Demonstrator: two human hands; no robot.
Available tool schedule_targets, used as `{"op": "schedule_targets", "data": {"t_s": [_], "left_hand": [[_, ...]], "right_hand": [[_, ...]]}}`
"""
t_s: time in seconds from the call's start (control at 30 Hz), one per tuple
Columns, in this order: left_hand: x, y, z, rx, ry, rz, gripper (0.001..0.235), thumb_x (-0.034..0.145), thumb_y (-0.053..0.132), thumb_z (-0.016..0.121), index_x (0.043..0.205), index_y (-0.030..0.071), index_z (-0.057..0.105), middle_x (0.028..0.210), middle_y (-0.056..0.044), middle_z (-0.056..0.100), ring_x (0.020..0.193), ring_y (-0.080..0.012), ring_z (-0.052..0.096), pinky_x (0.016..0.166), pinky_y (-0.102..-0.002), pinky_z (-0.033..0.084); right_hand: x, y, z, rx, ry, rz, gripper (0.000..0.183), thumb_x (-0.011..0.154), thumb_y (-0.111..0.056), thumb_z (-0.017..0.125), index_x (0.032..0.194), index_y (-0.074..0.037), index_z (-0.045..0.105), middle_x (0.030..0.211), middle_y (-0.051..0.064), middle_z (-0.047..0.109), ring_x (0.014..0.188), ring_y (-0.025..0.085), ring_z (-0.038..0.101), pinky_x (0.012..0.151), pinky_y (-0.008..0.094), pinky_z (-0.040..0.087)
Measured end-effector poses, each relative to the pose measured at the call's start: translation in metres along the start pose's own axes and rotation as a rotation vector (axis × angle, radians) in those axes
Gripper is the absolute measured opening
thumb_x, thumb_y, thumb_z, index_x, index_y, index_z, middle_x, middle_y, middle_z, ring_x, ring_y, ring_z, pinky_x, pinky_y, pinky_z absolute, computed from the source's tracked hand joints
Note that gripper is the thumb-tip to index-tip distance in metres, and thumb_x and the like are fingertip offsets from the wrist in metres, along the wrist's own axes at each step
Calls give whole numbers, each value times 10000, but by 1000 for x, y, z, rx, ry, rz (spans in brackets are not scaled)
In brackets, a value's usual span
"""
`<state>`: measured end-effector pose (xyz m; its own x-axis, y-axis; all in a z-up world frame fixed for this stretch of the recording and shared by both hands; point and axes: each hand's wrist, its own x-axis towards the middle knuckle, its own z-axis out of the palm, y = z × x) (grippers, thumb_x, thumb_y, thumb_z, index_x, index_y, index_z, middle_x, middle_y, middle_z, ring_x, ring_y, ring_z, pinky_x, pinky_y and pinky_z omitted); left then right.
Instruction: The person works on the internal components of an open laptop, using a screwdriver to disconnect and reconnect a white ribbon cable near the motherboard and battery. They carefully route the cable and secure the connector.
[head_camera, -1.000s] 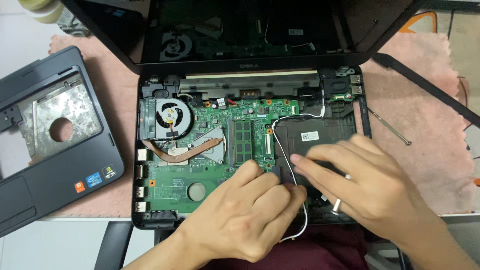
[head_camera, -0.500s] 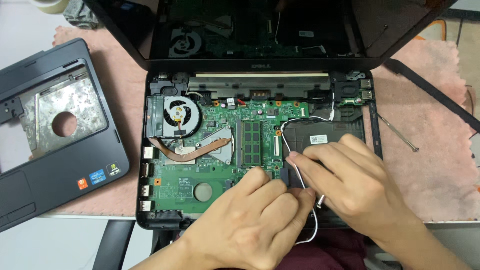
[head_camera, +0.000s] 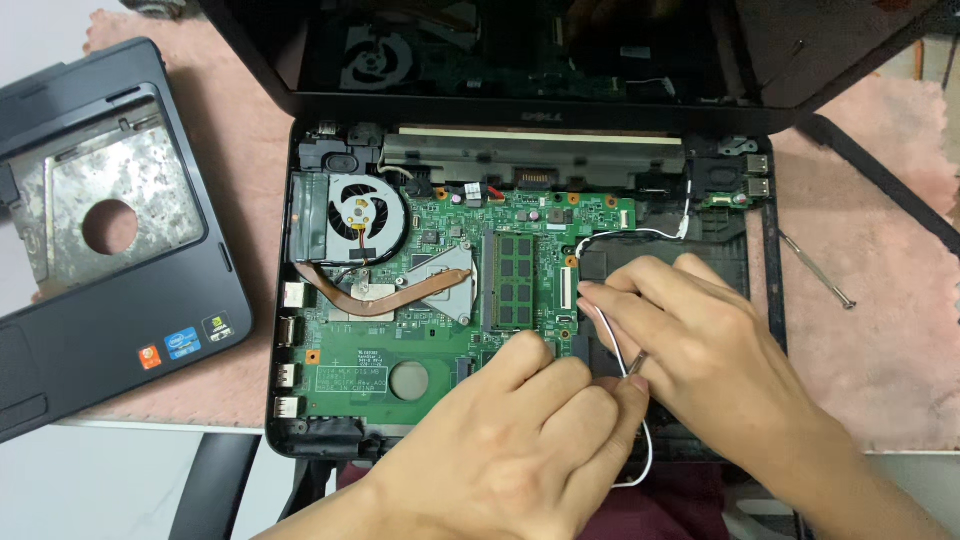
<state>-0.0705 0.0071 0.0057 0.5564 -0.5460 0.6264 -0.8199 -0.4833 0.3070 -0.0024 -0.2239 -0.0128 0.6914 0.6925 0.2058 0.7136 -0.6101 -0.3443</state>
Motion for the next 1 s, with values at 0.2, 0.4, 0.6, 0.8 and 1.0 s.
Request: {"op": "schedule_targets", "data": {"t_s": [0.2, 0.4, 0.6, 0.8, 1.0], "left_hand": [[-4, -1, 3, 19, -17, -22, 176, 1250, -76, 693, 1327, -164, 824, 959, -155, 595, 827, -312, 558, 721, -435, 390], [-4, 0, 1, -3, -38, -74, 208, 1250, -99, 675, 1393, -173, 807, 964, -151, 582, 811, -295, 533, 734, -421, 384], [-15, -3, -6, -43, -71, -75, 161, 1249, -85, 694, 1375, -111, 791, 1000, -116, 569, 796, -254, 488, 728, -408, 346], [-20, -3, -15, -11, -90, -147, 258, 1302, 207, 822, 1342, -46, 786, 993, -71, 629, 822, -214, 596, 743, -388, 400], [-21, -7, -19, -23, -79, -172, 225, 1275, 171, 832, 1249, -53, 826, 900, -70, 580, 761, -206, 536, 717, -396, 379]], "right_hand": [[5, -1, -10, 42, -60, -78, 254, 1069, 27, 675, 1302, -31, 761, 1026, 56, 665, 810, 213, 583, 821, 388, 470], [10, -7, -12, 87, 6, -137, 110, 1111, -50, 714, 1181, 14, 770, 965, 95, 657, 778, 215, 572, 739, 391, 446], [3, -5, -9, 241, 32, -17, 157, 1041, -31, 785, 1196, -43, 809, 946, 51, 699, 757, 190, 587, 749, 316, 507], [-7, -1, -8, 281, -49, 57, 201, 1050, -116, 762, 1240, -95, 826, 984, 19, 735, 793, 162, 669, 874, 344, 530], [-9, -3, -12, 245, -64, 131, 208, 1070, -203, 713, 1207, -135, 854, 981, -22, 778, 806, 150, 684, 796, 301, 531]]}}
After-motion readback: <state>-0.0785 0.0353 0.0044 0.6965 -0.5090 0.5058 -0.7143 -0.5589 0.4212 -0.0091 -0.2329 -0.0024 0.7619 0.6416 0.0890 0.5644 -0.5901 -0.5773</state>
